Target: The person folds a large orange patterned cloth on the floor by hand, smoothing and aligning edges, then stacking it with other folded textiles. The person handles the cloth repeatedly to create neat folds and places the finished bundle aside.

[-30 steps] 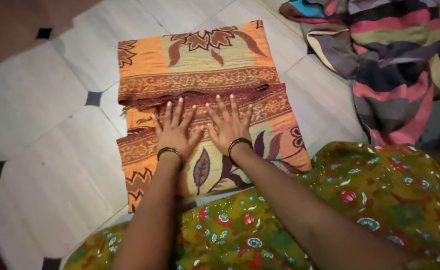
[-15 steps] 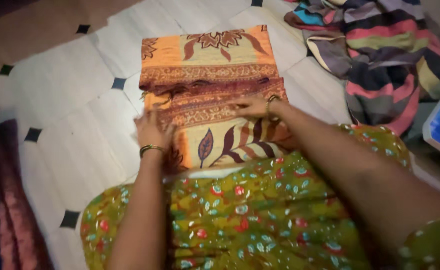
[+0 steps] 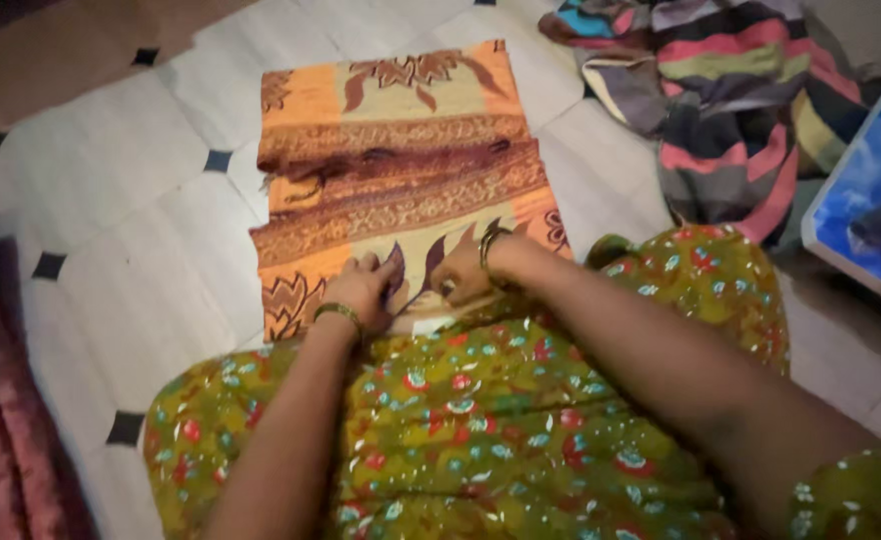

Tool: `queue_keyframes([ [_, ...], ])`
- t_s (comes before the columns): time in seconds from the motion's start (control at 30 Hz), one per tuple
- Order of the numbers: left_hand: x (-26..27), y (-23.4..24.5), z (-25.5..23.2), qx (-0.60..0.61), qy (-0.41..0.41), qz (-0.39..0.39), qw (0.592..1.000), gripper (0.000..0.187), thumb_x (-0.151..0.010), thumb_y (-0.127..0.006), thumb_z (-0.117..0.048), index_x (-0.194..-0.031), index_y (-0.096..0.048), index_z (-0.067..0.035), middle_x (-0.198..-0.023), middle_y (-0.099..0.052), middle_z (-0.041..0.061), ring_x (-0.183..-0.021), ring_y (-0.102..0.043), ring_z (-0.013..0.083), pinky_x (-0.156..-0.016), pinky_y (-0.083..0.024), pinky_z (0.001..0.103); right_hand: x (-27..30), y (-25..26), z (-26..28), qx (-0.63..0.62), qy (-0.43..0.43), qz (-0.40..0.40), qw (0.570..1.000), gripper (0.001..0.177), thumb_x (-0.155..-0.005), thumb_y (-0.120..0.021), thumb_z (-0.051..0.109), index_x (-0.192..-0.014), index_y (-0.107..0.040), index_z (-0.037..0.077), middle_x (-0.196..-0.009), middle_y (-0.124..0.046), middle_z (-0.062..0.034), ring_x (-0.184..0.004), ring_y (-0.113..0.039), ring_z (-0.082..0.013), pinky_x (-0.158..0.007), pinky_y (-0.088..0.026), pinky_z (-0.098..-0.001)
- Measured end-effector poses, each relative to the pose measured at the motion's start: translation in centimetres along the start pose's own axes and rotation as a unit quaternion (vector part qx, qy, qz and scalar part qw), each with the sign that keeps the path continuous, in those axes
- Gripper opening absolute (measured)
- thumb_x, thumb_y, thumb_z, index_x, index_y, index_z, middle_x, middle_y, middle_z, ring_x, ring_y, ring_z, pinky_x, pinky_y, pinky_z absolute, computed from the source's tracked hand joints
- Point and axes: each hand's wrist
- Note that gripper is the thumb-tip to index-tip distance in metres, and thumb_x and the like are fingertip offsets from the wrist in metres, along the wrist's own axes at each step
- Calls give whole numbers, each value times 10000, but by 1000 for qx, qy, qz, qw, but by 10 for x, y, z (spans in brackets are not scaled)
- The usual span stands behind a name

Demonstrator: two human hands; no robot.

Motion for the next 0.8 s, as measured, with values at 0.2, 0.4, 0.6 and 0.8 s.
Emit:
queue_keyframes([
  [0.2, -16, -7, -6, -47, 25, 37, 998, 556, -756, -772, -332, -1262, -569, -225, -1324, -547, 106, -1190, -546, 384, -941, -541, 497, -11, 13, 13, 74, -30, 23, 997, 496, -774, -702, 496, -1159, -703, 183, -1212, -742, -47, -1200, -643, -303, -1111, -212, -762],
  [0.4, -41, 5, 20, 21, 87, -142, 986, 289, -931, -603, -323, -1156, -594, -142, -1075, -709, 173, -905, -688, 415, -785, -544, 557, -9, 31, 16, 106, -106, -74, 986, 935, -604, -903, 449, -1401, -490, 189, -1270, -623, -157, -1149, -631, -383, -939, -527, -522],
  [0.6, -53, 38, 41, 146, 59, -143, 977, 250, -923, -635, -341, -1064, -629, -135, -956, -729, 178, -909, -693, 391, -777, -546, 525, 7, 71, -16, 39, -175, -95, 979, 654, -764, -731, 282, -1392, -568, 369, -1177, -711, -100, -1092, -684, -329, -907, -544, -487],
  [0.8, -43, 53, 73, 90, 87, -19, 992, 493, -582, -884, -296, -1045, -732, -223, -996, -741, 106, -966, -700, 340, -834, -570, 470, 17, 75, -23, 61, -122, -33, 990, 317, -849, -668, 278, -1161, -710, 234, -1080, -756, -102, -1020, -707, -332, -847, -551, -491],
])
Point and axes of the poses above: each hand's wrist, its own x-axis away from the middle knuckle, its own y-axis out of the back of the hand, z = x × y
